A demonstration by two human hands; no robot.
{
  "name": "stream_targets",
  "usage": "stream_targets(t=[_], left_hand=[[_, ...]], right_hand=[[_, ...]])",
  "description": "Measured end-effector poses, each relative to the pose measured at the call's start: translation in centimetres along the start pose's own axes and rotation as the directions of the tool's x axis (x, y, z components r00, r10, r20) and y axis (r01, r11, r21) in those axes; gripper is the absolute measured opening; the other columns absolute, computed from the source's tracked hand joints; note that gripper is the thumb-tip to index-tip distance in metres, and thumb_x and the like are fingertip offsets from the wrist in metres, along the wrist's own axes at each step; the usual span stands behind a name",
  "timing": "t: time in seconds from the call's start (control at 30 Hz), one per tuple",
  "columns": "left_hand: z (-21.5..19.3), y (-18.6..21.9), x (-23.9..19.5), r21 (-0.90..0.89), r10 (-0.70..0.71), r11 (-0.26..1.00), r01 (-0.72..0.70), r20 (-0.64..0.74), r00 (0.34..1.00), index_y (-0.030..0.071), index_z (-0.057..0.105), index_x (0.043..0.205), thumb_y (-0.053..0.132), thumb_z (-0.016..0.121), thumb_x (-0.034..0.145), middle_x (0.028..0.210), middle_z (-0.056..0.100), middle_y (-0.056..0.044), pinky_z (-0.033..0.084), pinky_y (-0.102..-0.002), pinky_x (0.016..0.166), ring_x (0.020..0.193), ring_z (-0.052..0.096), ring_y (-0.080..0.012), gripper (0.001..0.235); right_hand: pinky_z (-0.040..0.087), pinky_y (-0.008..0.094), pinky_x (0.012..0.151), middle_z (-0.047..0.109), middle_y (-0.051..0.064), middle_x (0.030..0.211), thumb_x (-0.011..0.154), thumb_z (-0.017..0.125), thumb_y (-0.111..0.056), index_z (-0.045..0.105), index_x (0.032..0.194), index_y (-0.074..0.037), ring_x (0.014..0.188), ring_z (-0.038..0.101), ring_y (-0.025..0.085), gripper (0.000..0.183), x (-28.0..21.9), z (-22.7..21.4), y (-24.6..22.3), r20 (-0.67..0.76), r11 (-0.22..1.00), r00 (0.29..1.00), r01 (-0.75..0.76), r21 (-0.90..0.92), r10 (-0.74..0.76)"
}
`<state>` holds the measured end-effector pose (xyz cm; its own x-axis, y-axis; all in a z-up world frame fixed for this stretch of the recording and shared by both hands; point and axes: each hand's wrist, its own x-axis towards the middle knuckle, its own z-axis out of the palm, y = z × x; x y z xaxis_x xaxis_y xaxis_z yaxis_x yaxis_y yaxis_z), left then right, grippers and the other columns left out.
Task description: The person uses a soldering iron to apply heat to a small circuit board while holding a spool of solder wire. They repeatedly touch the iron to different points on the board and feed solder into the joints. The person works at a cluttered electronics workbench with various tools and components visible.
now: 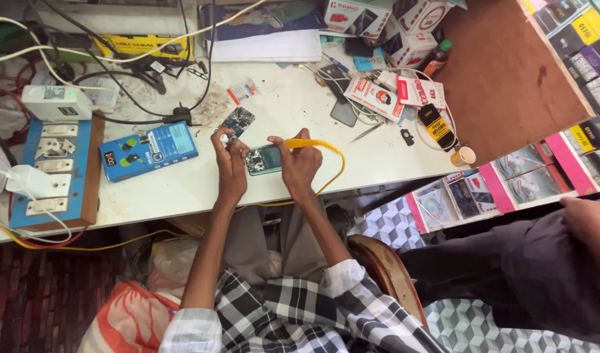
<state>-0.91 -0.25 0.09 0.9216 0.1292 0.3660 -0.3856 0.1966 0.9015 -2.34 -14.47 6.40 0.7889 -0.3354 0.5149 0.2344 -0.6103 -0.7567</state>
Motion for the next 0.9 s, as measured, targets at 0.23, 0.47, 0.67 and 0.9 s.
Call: stream_targets(t=[0.23,0.47,0.67,0.9], left_hand=[[0.0,0.1,0.2,-0.054,-0.080,0.995,0.079,-0.020,0.997,0.010,0.035,0.136,0.044,0.046,0.111,0.080,0.045,0.001,0.031,-0.023,0.061,0.068,0.036,-0.0066,0.043],[-0.1,0.3,0.2,-0.067,-0.059,0.996,0.058,-0.009,0.998,0.011,0.035,0.135,0.042,0.046,0.110,0.080,0.044,0.001,0.029,-0.022,0.060,0.067,0.034,-0.0056,0.042],[-0.1,-0.3,0.3,-0.048,-0.115,0.992,0.113,-0.022,0.993,0.011,0.035,0.135,0.041,0.047,0.109,0.078,0.045,0.000,0.029,-0.022,0.058,0.065,0.033,-0.0059,0.041],[-0.1,-0.4,0.4,-0.027,-0.095,0.995,0.094,-0.038,0.995,0.011,0.035,0.134,0.038,0.047,0.108,0.079,0.047,0.000,0.030,-0.023,0.058,0.065,0.035,-0.0070,0.039]], right_hand=[[0.041,0.024,0.054,0.059,0.000,0.073,0.091,0.080,-0.012,0.051,0.106,-0.001,0.060,0.050,0.007,0.034,0.4,-0.5,2.9,0.098,0.916,0.994,-0.087,0.391,0.053],[0.046,0.022,0.063,0.060,0.003,0.085,0.097,0.074,-0.010,0.051,0.112,-0.001,0.073,0.057,0.007,0.029,-1.0,-0.9,5.1,-0.030,0.924,1.000,0.020,0.381,-0.009],[0.042,0.024,0.062,0.056,0.004,0.085,0.097,0.074,-0.009,0.053,0.113,-0.001,0.073,0.050,0.009,0.027,-1.2,-0.9,6.5,-0.087,0.936,0.996,0.030,0.352,0.001],[0.043,0.026,0.061,0.058,0.005,0.082,0.096,0.075,-0.008,0.056,0.109,0.000,0.072,0.052,0.011,0.024,-1.0,-1.1,6.3,-0.122,0.945,0.989,0.118,0.305,-0.084]])
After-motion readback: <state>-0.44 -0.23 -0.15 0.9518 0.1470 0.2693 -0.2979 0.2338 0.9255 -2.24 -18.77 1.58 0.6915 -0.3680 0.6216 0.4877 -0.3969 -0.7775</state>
